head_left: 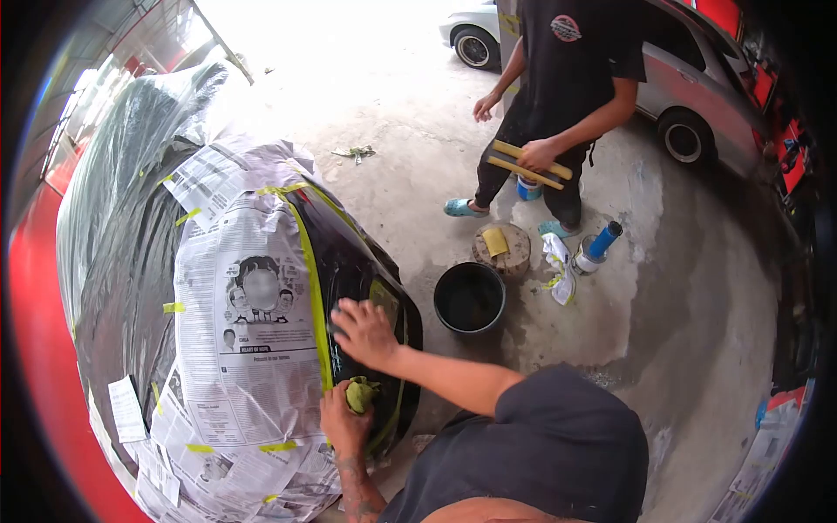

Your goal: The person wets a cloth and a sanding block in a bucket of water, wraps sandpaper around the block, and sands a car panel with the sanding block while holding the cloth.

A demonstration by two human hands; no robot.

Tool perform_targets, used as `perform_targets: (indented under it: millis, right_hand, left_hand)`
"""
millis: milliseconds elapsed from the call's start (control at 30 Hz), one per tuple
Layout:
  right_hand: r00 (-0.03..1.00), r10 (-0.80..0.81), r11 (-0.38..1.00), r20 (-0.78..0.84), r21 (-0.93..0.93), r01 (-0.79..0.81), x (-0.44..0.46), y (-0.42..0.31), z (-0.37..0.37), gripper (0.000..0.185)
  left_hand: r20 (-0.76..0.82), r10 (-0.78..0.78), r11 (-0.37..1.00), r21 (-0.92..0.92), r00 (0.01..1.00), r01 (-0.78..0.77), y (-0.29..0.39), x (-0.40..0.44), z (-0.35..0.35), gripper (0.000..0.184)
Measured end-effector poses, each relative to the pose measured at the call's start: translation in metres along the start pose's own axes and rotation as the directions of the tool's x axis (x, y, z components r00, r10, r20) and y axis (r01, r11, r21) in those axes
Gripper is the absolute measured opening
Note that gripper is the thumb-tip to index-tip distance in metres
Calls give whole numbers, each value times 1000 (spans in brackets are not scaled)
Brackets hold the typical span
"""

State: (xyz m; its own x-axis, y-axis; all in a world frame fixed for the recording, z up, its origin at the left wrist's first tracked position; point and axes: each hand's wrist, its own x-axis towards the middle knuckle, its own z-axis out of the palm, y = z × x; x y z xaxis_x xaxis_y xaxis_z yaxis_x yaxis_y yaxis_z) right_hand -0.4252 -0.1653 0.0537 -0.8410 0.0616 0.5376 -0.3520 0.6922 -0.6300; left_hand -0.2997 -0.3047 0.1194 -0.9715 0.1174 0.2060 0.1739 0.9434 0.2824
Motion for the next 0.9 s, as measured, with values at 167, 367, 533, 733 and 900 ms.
perform_targets:
  millis: [167,367,533,733,900]
  right_hand:
    - [985,-168,985,38,-23,169,-1,6,-13,43]
    - [993,107,994,-51,-25,-109,87,40,2,36]
    - [997,-51,999,65,16,50,-11,-1,-9,44]
    - [997,-83,996,2,-23,83,47,20,-8,38]
    - [998,55,997,32,-57,-53,71,21,0,41]
  left_hand:
    - [14,-5,1000,-7,1000,5,1,1,-3,54]
    - [-5,-19,999,-33,1000,19,2,-1,-2,54]
    - [27,-42,999,6,999,42,1,1,-1,56]
    - [25,-27,1000,-6,999,27,0,0,-2,56]
    - [-3,-23,999,-31,1000,23,4,0,-4,55]
